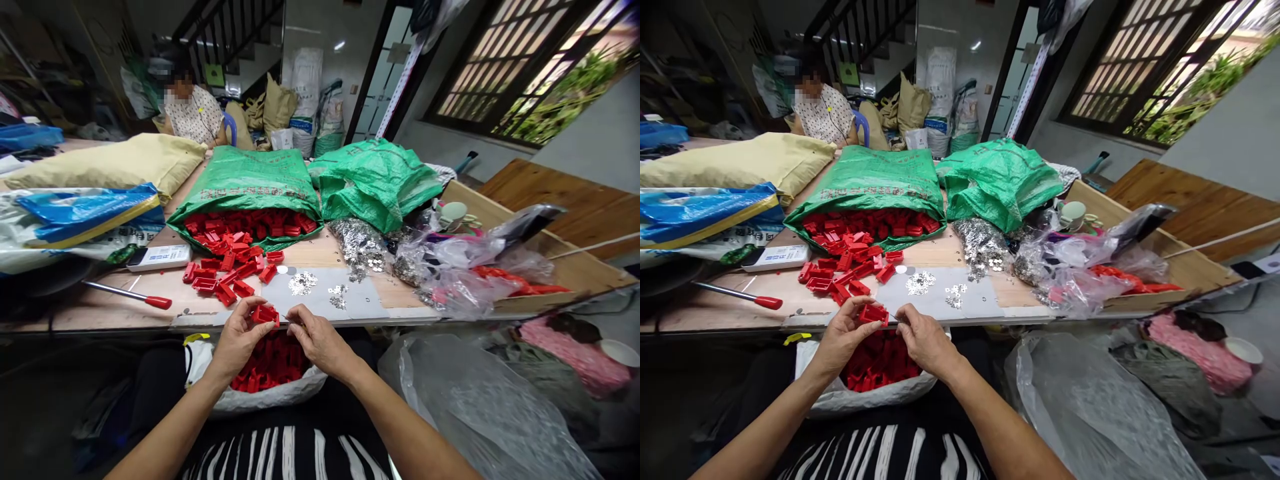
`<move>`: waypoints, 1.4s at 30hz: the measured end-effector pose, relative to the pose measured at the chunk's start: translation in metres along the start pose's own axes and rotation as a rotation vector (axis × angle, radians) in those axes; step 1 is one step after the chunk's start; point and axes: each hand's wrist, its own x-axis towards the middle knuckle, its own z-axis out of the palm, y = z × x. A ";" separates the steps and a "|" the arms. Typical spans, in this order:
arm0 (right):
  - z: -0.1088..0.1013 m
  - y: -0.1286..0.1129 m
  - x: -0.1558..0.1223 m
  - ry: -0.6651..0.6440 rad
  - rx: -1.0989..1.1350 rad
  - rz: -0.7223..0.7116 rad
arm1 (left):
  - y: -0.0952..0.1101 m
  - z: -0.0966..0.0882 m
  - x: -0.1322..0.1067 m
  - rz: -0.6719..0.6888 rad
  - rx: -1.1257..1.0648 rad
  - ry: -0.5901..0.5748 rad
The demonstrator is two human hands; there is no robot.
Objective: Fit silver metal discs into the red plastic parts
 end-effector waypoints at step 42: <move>0.019 0.000 0.032 -0.035 -0.381 0.166 | -0.023 -0.020 0.026 0.147 0.531 -0.123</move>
